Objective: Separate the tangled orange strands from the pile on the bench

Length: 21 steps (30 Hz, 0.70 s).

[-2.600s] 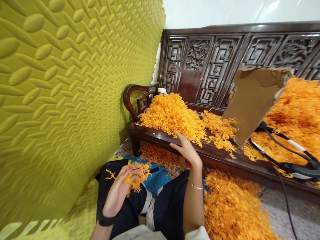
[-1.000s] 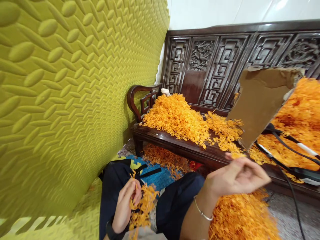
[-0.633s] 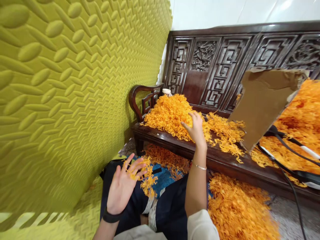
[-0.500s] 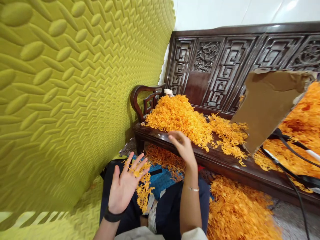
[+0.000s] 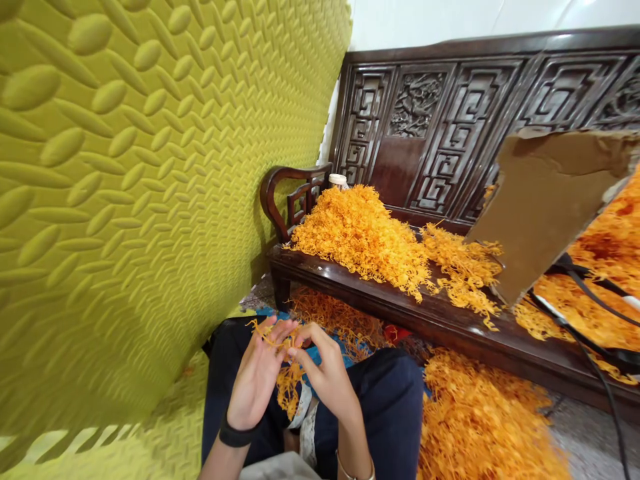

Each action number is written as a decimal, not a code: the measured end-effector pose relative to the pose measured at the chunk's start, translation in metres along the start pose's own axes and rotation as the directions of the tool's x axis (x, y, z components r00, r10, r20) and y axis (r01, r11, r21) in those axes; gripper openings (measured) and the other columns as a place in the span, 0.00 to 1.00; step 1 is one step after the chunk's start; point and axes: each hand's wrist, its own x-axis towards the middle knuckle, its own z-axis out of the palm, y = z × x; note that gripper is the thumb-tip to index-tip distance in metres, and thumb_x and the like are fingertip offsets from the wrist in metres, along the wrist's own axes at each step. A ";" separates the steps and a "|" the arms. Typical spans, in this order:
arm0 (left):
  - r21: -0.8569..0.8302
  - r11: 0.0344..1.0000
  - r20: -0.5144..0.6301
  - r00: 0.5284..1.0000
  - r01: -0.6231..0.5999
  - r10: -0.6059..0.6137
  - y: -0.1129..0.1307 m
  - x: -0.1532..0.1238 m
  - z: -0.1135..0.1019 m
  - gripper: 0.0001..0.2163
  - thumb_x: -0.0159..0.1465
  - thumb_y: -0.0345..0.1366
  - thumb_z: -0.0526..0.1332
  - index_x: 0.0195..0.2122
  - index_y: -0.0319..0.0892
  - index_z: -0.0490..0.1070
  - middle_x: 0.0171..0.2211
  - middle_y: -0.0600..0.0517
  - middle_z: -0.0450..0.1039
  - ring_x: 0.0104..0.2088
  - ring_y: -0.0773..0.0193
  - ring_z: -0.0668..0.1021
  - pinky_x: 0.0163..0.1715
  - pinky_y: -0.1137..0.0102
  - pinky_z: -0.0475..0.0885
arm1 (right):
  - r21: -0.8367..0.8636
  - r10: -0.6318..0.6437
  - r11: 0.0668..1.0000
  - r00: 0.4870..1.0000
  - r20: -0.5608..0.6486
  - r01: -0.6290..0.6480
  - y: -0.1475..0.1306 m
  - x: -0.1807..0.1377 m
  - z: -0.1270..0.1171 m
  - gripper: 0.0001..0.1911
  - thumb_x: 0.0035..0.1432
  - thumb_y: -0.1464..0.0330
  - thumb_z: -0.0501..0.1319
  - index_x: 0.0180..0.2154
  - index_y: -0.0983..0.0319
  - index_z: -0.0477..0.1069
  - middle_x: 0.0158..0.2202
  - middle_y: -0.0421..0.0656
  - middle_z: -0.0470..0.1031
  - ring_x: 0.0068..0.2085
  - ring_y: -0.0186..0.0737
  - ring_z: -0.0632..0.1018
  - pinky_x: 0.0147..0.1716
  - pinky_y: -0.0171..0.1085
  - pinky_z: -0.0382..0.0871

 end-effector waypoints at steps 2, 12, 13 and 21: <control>-0.013 1.000 -0.040 0.999 -0.016 0.015 -0.002 0.001 -0.003 0.08 0.55 0.40 0.66 0.30 0.41 0.75 0.30 0.52 0.75 0.38 0.63 0.76 0.46 0.67 0.67 | 0.029 0.017 0.999 0.998 -0.059 -0.015 0.006 -0.004 0.000 0.05 0.60 0.68 0.56 0.31 0.61 0.64 0.29 0.40 0.68 0.32 0.34 0.71 0.34 0.33 0.65; -0.240 0.961 0.122 0.986 0.137 -0.110 -0.006 -0.012 0.018 0.12 0.54 0.37 0.67 0.18 0.39 0.68 0.12 0.60 0.49 0.15 0.75 0.57 0.24 0.77 0.66 | 0.575 0.136 0.816 0.952 -0.274 0.049 0.001 -0.012 0.020 0.09 0.54 0.66 0.60 0.27 0.60 0.60 0.25 0.39 0.62 0.28 0.34 0.67 0.27 0.34 0.62; -0.252 0.953 0.142 0.981 0.166 -0.134 -0.006 -0.011 0.018 0.12 0.55 0.37 0.67 0.19 0.39 0.67 0.12 0.61 0.46 0.15 0.75 0.54 0.20 0.78 0.63 | 0.621 0.147 0.781 0.947 -0.285 0.066 0.001 -0.010 0.013 0.10 0.53 0.65 0.61 0.27 0.60 0.59 0.23 0.38 0.60 0.26 0.34 0.65 0.26 0.34 0.61; -0.350 0.918 -0.061 0.974 0.186 -0.220 -0.001 -0.009 -0.029 0.14 0.55 0.33 0.66 0.18 0.39 0.61 0.15 0.61 0.40 0.15 0.76 0.50 0.15 0.78 0.54 | 0.256 0.026 0.849 0.449 -0.893 0.461 0.001 -0.028 -0.103 0.04 0.52 0.63 0.58 0.28 0.54 0.63 0.25 0.39 0.49 0.25 0.39 0.58 0.23 0.40 0.51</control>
